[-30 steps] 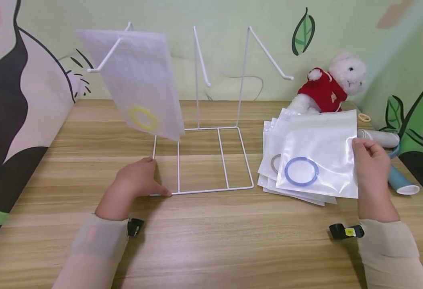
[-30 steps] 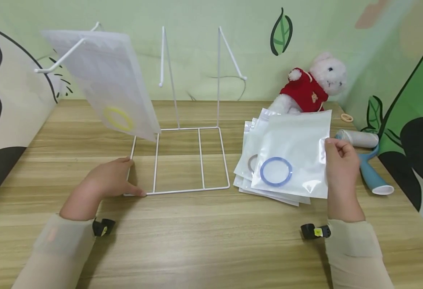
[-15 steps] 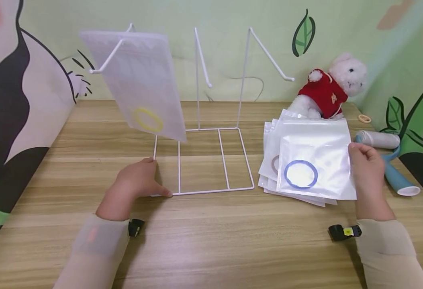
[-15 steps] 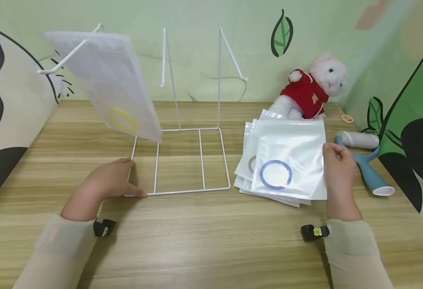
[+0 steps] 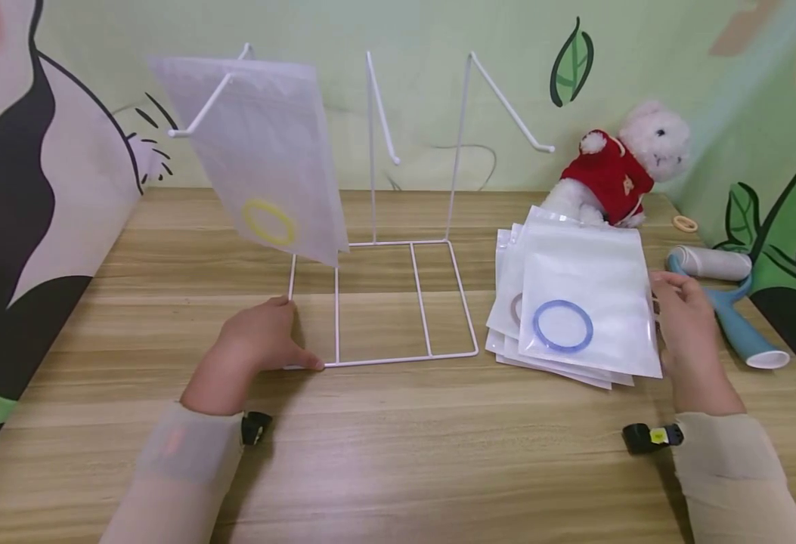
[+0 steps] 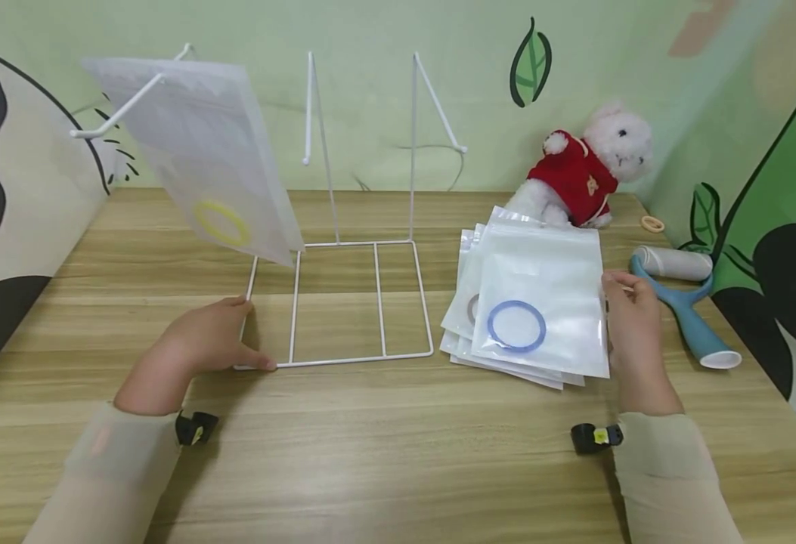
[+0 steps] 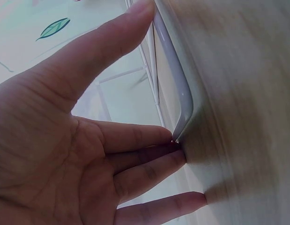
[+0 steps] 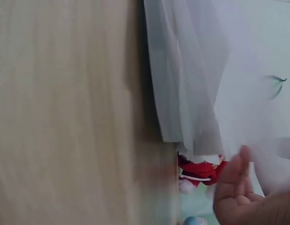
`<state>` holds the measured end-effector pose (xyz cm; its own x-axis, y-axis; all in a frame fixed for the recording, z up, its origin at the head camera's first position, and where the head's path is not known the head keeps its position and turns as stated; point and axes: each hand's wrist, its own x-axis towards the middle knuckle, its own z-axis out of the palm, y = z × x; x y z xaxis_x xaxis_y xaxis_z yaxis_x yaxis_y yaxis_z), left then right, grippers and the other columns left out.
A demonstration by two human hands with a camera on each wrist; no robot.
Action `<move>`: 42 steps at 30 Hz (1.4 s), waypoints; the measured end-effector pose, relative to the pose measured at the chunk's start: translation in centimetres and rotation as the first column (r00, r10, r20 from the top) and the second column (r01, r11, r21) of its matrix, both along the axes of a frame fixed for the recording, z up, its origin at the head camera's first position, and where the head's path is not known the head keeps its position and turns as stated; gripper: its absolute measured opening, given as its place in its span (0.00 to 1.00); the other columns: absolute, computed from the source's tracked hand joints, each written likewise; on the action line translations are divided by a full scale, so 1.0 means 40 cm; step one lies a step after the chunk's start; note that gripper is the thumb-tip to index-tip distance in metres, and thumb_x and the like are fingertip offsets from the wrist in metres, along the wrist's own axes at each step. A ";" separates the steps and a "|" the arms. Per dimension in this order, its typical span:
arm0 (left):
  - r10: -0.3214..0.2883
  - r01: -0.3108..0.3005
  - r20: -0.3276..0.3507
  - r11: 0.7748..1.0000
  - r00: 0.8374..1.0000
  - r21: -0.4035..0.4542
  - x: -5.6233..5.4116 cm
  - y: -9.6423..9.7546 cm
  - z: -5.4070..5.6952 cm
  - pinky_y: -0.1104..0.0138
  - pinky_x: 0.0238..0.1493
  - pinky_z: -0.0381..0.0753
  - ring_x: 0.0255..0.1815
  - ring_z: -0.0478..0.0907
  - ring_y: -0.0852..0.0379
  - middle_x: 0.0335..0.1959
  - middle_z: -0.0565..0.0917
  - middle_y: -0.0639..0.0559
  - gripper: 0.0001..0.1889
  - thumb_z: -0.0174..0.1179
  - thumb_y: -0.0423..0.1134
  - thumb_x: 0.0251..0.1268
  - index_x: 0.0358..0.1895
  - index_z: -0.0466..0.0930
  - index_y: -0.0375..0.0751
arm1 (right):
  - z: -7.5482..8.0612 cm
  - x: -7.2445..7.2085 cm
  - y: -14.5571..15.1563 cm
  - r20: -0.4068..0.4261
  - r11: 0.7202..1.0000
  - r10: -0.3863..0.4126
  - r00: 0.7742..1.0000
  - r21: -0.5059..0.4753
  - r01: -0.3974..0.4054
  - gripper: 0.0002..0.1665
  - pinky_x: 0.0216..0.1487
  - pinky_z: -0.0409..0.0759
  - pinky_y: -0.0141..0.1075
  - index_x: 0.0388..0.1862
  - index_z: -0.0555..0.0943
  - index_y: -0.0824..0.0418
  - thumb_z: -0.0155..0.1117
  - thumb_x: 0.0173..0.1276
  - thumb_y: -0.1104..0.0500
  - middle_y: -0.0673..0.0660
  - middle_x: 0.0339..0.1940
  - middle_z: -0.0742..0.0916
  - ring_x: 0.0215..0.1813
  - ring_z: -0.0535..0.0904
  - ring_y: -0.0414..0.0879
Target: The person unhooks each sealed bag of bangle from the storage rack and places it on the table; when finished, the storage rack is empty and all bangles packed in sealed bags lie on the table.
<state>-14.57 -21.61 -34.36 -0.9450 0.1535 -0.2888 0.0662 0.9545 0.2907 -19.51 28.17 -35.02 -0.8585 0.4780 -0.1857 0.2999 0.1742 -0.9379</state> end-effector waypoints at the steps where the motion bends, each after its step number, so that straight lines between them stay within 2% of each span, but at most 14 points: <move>1: 0.000 0.000 -0.002 1.000 1.000 0.000 0.000 0.000 0.000 0.45 0.57 0.75 0.62 0.72 0.32 0.70 0.67 0.30 0.46 0.75 0.60 0.45 0.59 0.73 0.25 | 0.000 0.001 -0.001 0.024 0.999 0.039 0.999 0.028 -0.040 0.12 0.44 0.69 0.32 0.53 0.74 0.44 0.50 0.77 0.44 0.42 0.46 0.73 0.46 0.69 0.37; 3: -0.001 0.001 -0.005 1.000 1.000 0.000 0.001 0.000 0.000 0.45 0.56 0.75 0.62 0.73 0.31 0.70 0.67 0.30 0.46 0.75 0.60 0.44 0.58 0.73 0.25 | 0.002 0.003 -0.005 0.067 0.988 0.102 0.993 0.113 -0.109 0.21 0.47 0.71 0.36 0.61 0.71 0.48 0.46 0.77 0.41 0.46 0.52 0.73 0.51 0.70 0.41; 5: -0.002 0.002 -0.005 1.000 1.000 -0.002 0.001 -0.001 0.000 0.45 0.57 0.75 0.62 0.72 0.31 0.70 0.67 0.30 0.46 0.75 0.60 0.44 0.58 0.73 0.25 | 0.008 0.005 -0.009 0.102 0.964 0.161 0.982 0.195 -0.179 0.32 0.53 0.71 0.42 0.70 0.67 0.54 0.43 0.77 0.38 0.53 0.60 0.72 0.59 0.69 0.49; 9: -0.002 0.002 -0.007 1.000 1.000 -0.004 0.001 -0.001 -0.001 0.45 0.57 0.75 0.63 0.72 0.31 0.70 0.67 0.30 0.45 0.75 0.60 0.44 0.58 0.74 0.25 | 0.026 0.010 -0.022 0.157 0.909 0.281 0.947 0.273 -0.315 0.43 0.65 0.64 0.61 0.77 0.58 0.63 0.42 0.76 0.35 0.69 0.74 0.64 0.71 0.59 0.66; 12: -0.003 0.003 -0.011 1.000 1.000 -0.005 0.001 -0.002 -0.001 0.45 0.56 0.76 0.62 0.73 0.31 0.70 0.67 0.30 0.44 0.75 0.60 0.44 0.57 0.74 0.26 | 0.041 0.011 -0.043 0.180 0.867 0.337 0.924 0.322 -0.379 0.43 0.67 0.59 0.66 0.77 0.57 0.64 0.41 0.77 0.36 0.71 0.76 0.63 0.73 0.57 0.69; 16: 0.001 -0.001 -0.020 1.000 1.000 -0.003 0.000 -0.002 -0.002 0.45 0.53 0.77 0.59 0.75 0.32 0.69 0.69 0.31 0.41 0.75 0.60 0.43 0.51 0.76 0.28 | 0.065 0.012 -0.084 0.152 0.845 0.344 0.927 0.381 -0.376 0.40 0.67 0.60 0.67 0.75 0.62 0.63 0.42 0.77 0.37 0.69 0.76 0.63 0.74 0.57 0.68; 19: 0.004 -0.004 -0.019 1.000 1.000 -0.002 0.000 -0.001 -0.001 0.46 0.52 0.77 0.58 0.76 0.32 0.69 0.69 0.31 0.39 0.76 0.60 0.43 0.49 0.76 0.29 | 0.084 0.014 -0.122 0.085 0.829 0.366 0.927 0.423 -0.366 0.35 0.67 0.59 0.68 0.72 0.67 0.63 0.45 0.78 0.40 0.68 0.76 0.64 0.75 0.56 0.66; 24: 0.007 -0.007 -0.006 1.000 1.000 -0.005 0.001 0.001 0.002 0.46 0.52 0.77 0.58 0.76 0.32 0.69 0.69 0.30 0.38 0.76 0.60 0.43 0.48 0.77 0.30 | 0.114 0.015 -0.202 -0.025 0.784 0.442 0.897 0.496 -0.373 0.28 0.68 0.59 0.66 0.65 0.72 0.65 0.49 0.78 0.47 0.68 0.71 0.69 0.73 0.61 0.64; 27: 0.008 -0.008 -0.003 1.000 1.000 -0.004 0.001 0.003 0.005 0.45 0.52 0.78 0.58 0.76 0.32 0.69 0.69 0.30 0.37 0.76 0.59 0.43 0.46 0.77 0.30 | 0.127 0.011 -0.257 -0.095 0.768 0.497 0.863 0.511 -0.386 0.25 0.67 0.61 0.64 0.62 0.75 0.66 0.52 0.77 0.49 0.67 0.66 0.73 0.71 0.65 0.62; 34: 0.008 -0.008 -0.008 1.000 1.000 0.000 0.003 -0.002 0.006 0.45 0.53 0.77 0.58 0.75 0.31 0.68 0.69 0.30 0.35 0.76 0.59 0.44 0.44 0.77 0.31 | 0.142 -0.012 -0.401 -0.226 0.723 0.618 0.753 0.540 -0.431 0.19 0.61 0.66 0.54 0.56 0.80 0.65 0.58 0.75 0.54 0.63 0.58 0.79 0.65 0.73 0.56; 39: 0.011 -0.011 -0.009 1.000 1.000 0.003 0.003 -0.001 0.007 0.45 0.54 0.77 0.58 0.75 0.31 0.68 0.70 0.30 0.36 0.76 0.58 0.44 0.45 0.77 0.30 | 0.155 -0.022 -0.498 -0.245 0.695 0.668 0.703 0.543 -0.471 0.16 0.61 0.69 0.50 0.54 0.82 0.62 0.61 0.73 0.54 0.59 0.57 0.81 0.62 0.75 0.52; 42: 0.013 -0.013 -0.011 1.000 1.000 0.002 0.004 -0.001 0.007 0.45 0.54 0.77 0.58 0.75 0.31 0.67 0.71 0.31 0.36 0.76 0.58 0.44 0.46 0.77 0.29 | 0.165 -0.023 -0.548 -0.236 0.671 0.694 0.681 0.556 -0.491 0.16 0.61 0.71 0.48 0.54 0.83 0.60 0.62 0.72 0.53 0.58 0.57 0.82 0.61 0.75 0.51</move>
